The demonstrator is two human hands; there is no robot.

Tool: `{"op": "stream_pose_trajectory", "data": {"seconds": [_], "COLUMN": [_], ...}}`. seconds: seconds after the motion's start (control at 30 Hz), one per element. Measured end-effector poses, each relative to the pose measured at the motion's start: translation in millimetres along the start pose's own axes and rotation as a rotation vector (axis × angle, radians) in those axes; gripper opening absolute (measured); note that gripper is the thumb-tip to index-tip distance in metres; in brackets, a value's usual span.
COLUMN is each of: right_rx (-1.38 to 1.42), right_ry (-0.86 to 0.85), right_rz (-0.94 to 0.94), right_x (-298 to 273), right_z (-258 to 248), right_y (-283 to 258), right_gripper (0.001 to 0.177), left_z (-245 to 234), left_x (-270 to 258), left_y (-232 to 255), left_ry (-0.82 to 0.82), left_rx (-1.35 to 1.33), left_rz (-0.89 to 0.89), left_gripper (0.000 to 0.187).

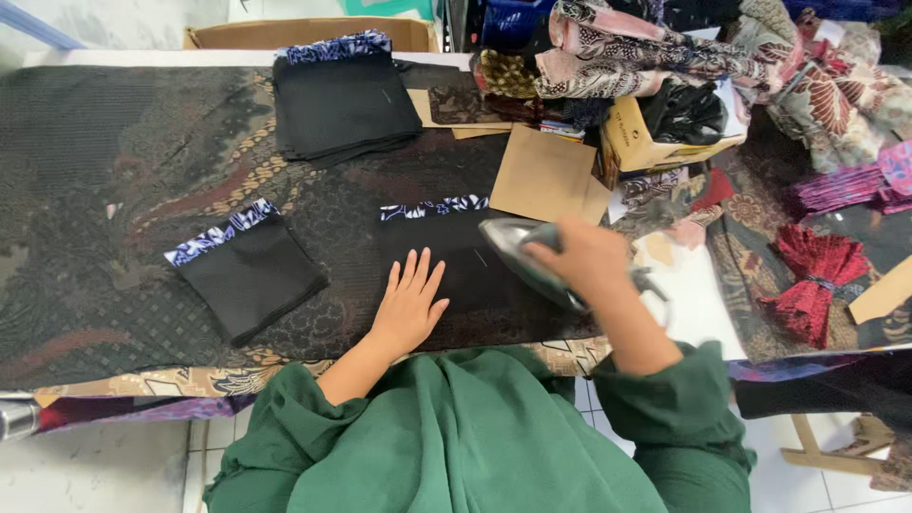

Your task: The person irons small pieces of black fabric with patterned edges using a steam iron and brown paper as a protective layer. They repeatedly place the paper over the fabric, press with the iron, remove the paper, and stack the finished pieces.

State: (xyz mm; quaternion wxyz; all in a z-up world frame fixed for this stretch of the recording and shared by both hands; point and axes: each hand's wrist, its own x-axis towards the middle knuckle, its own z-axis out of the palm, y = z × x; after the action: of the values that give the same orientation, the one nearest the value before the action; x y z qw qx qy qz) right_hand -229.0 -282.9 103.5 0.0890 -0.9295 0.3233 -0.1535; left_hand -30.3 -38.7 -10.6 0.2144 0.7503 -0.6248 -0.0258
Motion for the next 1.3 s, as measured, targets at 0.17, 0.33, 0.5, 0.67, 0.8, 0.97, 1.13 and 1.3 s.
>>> {"op": "stream_pose_trajectory", "data": {"seconds": [0.17, 0.33, 0.5, 0.67, 0.8, 0.97, 1.13, 1.3], "right_rx": [-0.143, -0.120, -0.036, -0.098, 0.057, 0.360, 1.116, 0.451], "right_ry": [-0.123, -0.171, -0.141, -0.281, -0.114, 0.772, 1.311, 1.305], "right_rz": [-0.110, -0.122, -0.113, 0.118, 0.476, 0.576, 0.375, 0.320], "right_x": [7, -4, -31, -51, -54, -63, -68, -83], "right_z": [30, 40, 36, 0, -37, -14, 47, 26], "right_y": [-46, -34, -25, 5, 77, 184, 233, 197], "right_gripper": [0.054, 0.054, 0.053, 0.053, 0.051, 0.041, 0.035, 0.038], "left_z": [-13, -74, -163, -191, -144, -68, -32, -31], "left_x": [-4, 35, 69, 75, 94, 112, 107, 120], "left_y": [0, 39, 114, 158, 126, 20, -39, -61], "left_ry": [-0.026, 0.014, -0.096, -0.233, -0.316, -0.108, 0.092, -0.025], "left_rx": [0.019, -0.054, -0.543, -0.610, -0.259, 0.152, 0.196, -0.002], "left_rz": [-0.034, 0.077, 0.237, 0.382, 0.170, -0.123, -0.136, -0.127], "left_gripper": [0.066, 0.072, 0.087, 0.094, 0.075, 0.042, 0.045, 0.037]}}
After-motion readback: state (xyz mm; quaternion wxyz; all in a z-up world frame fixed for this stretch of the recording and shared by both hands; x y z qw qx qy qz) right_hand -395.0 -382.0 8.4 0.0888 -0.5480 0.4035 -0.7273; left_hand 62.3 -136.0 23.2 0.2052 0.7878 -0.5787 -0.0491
